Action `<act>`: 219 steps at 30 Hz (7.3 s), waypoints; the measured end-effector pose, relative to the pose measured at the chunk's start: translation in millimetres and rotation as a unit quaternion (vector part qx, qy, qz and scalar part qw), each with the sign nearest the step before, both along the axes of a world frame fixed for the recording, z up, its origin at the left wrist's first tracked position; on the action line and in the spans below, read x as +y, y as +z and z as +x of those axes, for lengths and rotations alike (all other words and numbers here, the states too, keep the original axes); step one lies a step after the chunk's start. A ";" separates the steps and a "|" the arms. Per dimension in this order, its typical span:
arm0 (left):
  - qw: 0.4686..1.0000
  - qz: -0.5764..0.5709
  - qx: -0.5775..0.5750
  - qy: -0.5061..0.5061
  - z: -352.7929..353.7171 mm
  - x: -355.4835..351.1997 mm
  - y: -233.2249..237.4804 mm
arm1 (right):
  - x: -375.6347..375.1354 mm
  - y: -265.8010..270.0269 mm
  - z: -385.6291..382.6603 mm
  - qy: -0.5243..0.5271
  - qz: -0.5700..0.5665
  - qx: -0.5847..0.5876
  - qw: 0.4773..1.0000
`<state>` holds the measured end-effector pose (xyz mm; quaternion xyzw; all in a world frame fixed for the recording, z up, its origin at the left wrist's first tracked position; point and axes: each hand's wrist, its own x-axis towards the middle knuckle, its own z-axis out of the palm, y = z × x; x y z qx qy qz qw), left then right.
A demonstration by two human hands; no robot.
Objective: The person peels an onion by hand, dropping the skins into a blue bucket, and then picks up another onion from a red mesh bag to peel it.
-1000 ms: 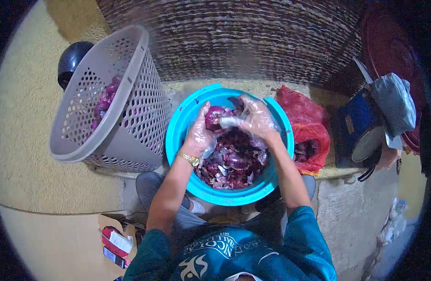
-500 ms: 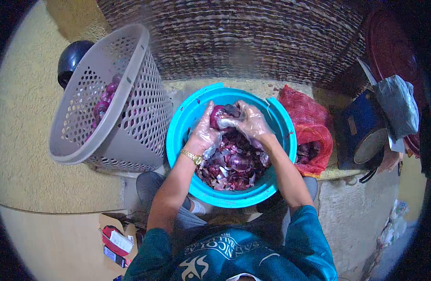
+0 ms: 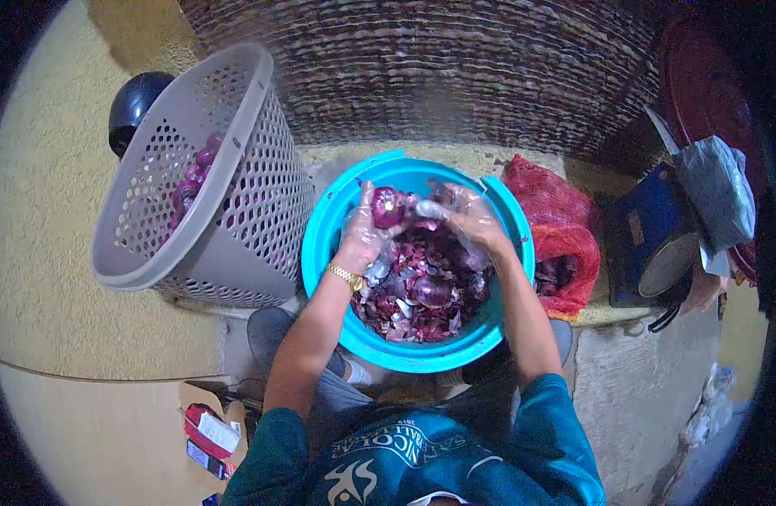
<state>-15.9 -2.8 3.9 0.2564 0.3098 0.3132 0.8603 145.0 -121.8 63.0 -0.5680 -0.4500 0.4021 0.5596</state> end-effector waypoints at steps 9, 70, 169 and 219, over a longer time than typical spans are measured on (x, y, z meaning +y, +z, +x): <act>0.992 -0.068 -0.089 -0.051 -3.2 -4.1 12.2 | 16.1 -34.1 20.0 -0.119 -0.079 -0.310 0.940; 0.980 -0.087 -0.175 0.031 1.6 3.4 2.0 | 19.7 -14.3 -3.8 -0.056 -0.131 -0.343 0.929; 0.993 -0.016 -0.114 -0.003 9.6 -10.0 12.2 | 25.2 -16.5 -11.0 0.022 -0.182 -0.316 0.931; 0.994 -0.059 -0.077 0.053 7.2 -5.8 9.1 | 23.4 -10.5 -4.8 -0.098 -0.100 -0.295 0.945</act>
